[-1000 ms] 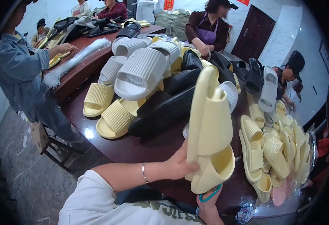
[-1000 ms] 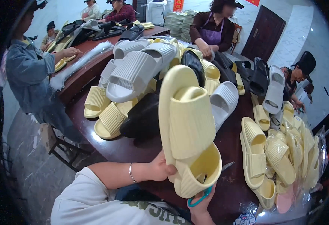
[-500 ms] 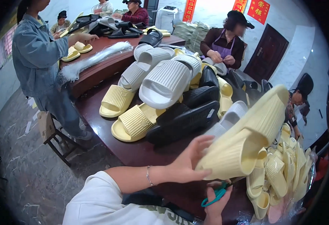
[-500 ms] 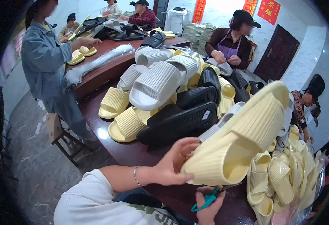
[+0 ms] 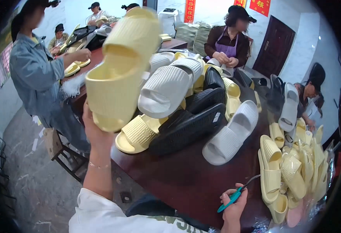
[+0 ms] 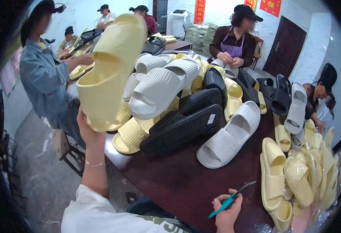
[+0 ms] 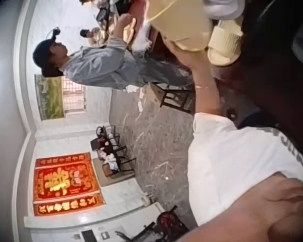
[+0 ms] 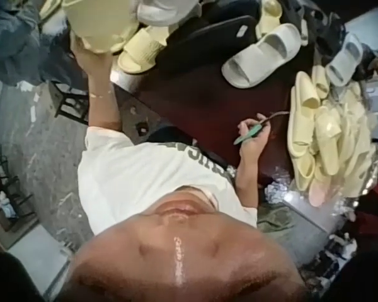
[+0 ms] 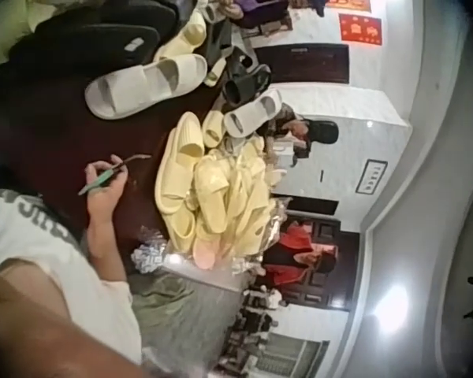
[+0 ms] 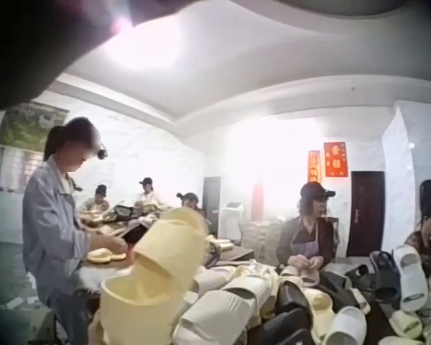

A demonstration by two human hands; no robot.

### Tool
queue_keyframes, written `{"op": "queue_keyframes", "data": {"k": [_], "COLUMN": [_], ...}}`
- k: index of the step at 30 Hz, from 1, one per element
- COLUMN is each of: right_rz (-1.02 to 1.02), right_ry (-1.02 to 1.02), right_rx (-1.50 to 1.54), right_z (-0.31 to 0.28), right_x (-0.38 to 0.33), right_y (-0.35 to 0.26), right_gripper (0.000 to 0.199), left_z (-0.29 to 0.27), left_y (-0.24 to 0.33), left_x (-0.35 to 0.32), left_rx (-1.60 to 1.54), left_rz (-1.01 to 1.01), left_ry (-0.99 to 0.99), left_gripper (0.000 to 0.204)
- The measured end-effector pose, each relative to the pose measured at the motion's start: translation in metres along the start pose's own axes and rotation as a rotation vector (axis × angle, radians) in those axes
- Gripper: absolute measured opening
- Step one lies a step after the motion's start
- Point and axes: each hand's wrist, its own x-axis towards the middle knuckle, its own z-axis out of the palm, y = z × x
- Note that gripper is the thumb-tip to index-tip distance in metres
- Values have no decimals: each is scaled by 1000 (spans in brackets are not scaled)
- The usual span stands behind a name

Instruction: Trim excess material from manufactured slippers using scissors.

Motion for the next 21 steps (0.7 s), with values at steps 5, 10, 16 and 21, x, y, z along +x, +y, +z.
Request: {"op": "queue_keyframes", "data": {"k": [5,10,16,21], "right_rz": [-26,-94,-53,-111], "right_ry": [-53,-127,-226,-158], "right_rx": [-34,-37,19,-80], "right_z": [4,-1,-1,-11], "right_x": [-4,-1,4,0], "right_y": [-2,5,2,-1], "right_gripper": [49,48,42,40], "left_z": [-83,-162,-196,-182], "left_y": [4,-33,-19,-37], "left_x": [66,121,159,140], "left_rx": [170,430,758,1232], "left_rz": [-91,-234,-80,81], "left_ry": [10,18,347,397], "left_gripper": [33,32,50,47]}}
